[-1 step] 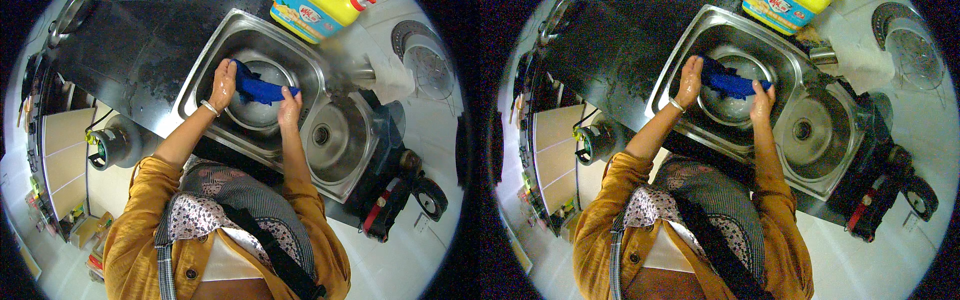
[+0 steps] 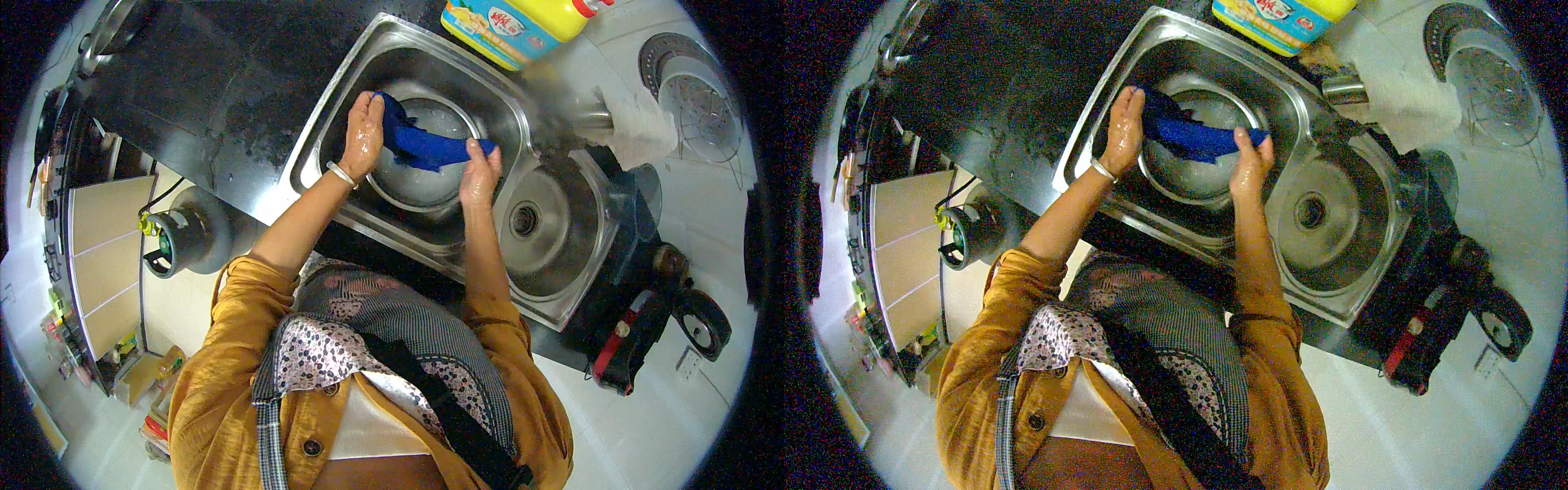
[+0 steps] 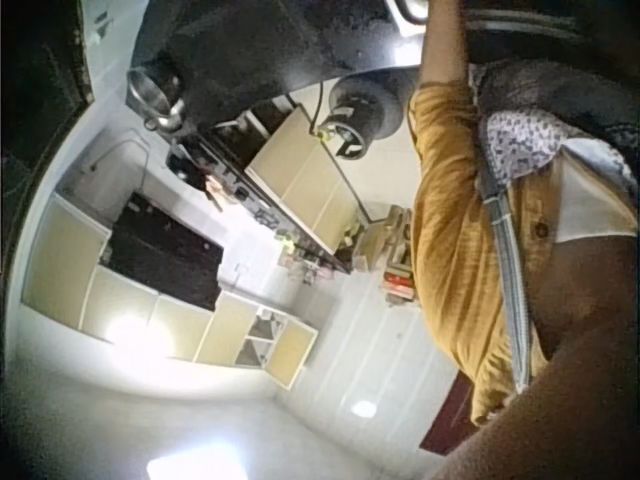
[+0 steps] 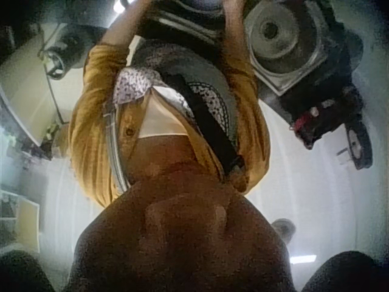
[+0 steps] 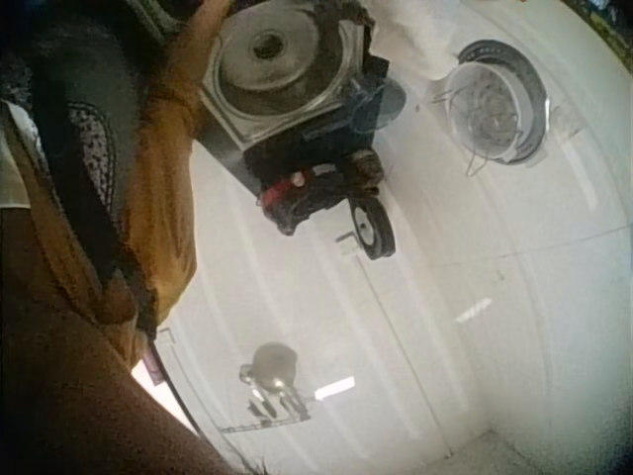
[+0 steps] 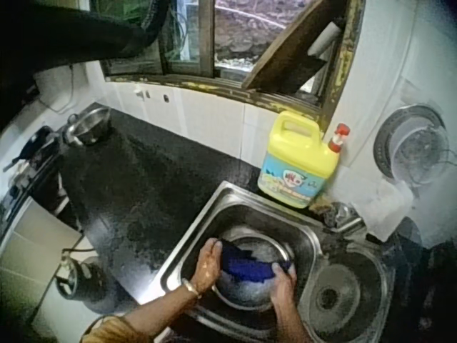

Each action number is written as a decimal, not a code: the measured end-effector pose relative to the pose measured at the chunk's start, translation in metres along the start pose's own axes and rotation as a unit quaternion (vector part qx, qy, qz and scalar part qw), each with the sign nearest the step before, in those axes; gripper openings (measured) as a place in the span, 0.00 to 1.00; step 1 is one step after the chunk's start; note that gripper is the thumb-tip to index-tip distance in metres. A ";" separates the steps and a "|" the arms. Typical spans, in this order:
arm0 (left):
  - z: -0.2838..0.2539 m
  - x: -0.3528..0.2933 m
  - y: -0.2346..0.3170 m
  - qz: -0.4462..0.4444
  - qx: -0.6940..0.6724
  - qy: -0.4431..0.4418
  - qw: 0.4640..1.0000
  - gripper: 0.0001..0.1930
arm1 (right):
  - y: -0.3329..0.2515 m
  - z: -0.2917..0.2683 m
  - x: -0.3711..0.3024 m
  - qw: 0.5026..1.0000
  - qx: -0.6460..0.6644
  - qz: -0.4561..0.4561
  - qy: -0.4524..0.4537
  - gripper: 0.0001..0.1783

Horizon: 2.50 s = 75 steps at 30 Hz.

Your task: The person cleans a kitchen using a blue cloth. They wipe the countertop, the range hood, and the stovetop. The person repeatedly rinses the cloth in a sink and wrings it out before continuing to wipe various surfaces.

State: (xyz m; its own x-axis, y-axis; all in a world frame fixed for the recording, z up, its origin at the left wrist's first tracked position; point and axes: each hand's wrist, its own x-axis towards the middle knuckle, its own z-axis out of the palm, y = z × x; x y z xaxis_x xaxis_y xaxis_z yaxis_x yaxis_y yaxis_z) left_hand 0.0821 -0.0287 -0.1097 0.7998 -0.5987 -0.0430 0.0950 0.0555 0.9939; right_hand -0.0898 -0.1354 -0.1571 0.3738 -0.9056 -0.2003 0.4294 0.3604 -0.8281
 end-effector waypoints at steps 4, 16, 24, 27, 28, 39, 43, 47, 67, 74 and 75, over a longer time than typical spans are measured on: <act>-0.002 0.001 0.014 0.025 0.127 0.025 0.991 0.10 | -0.032 0.021 -0.002 0.975 -0.185 -0.125 0.001 0.13; 0.005 -0.035 -0.185 0.033 0.584 -0.305 0.752 0.18 | 0.128 -0.044 0.003 0.512 -0.845 -0.061 -0.144 0.15; 0.005 0.015 -0.139 -0.053 0.491 -0.307 0.814 0.17 | 0.088 -0.005 0.037 0.687 -0.712 0.078 -0.123 0.14; -0.018 0.022 -0.112 0.114 0.443 -0.213 0.863 0.15 | 0.007 0.036 0.018 0.765 -0.628 -0.076 -0.120 0.13; -0.020 0.023 -0.092 0.058 0.402 -0.213 0.888 0.15 | -0.015 0.043 0.013 0.790 -0.589 -0.115 -0.125 0.13; -0.022 0.001 -0.060 0.114 0.384 -0.117 0.909 0.12 | -0.033 0.044 0.029 0.786 -0.600 -0.131 -0.075 0.14; -0.013 -0.015 -0.070 -0.004 0.469 -0.207 0.858 0.19 | 0.054 -0.010 0.044 0.697 -0.716 0.024 -0.039 0.13; -0.014 -0.033 -0.099 0.131 0.409 -0.192 0.882 0.19 | 0.119 -0.040 0.025 0.551 -0.815 -0.019 -0.177 0.18; 0.013 -0.034 -0.036 -0.506 -0.260 -0.174 0.804 0.13 | -0.104 0.103 -0.064 0.853 -0.377 -0.092 -0.348 0.15; 0.001 -0.025 -0.001 -0.490 -0.217 -0.303 0.788 0.24 | 0.004 0.024 0.033 0.857 -0.463 -0.017 -0.224 0.13; 0.001 -0.025 0.000 -0.485 -0.202 -0.303 0.795 0.24 | 0.035 0.011 0.032 0.925 -0.317 0.017 -0.206 0.15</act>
State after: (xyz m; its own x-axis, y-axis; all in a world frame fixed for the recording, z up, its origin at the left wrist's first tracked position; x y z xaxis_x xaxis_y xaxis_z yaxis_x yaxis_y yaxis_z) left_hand 0.0616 -0.0145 -0.1090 -0.1871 -0.7851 -0.5904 0.7731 -0.4885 0.4046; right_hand -0.0537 -0.1491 -0.1869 0.7160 -0.6869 -0.1245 -0.1097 0.0655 -0.9918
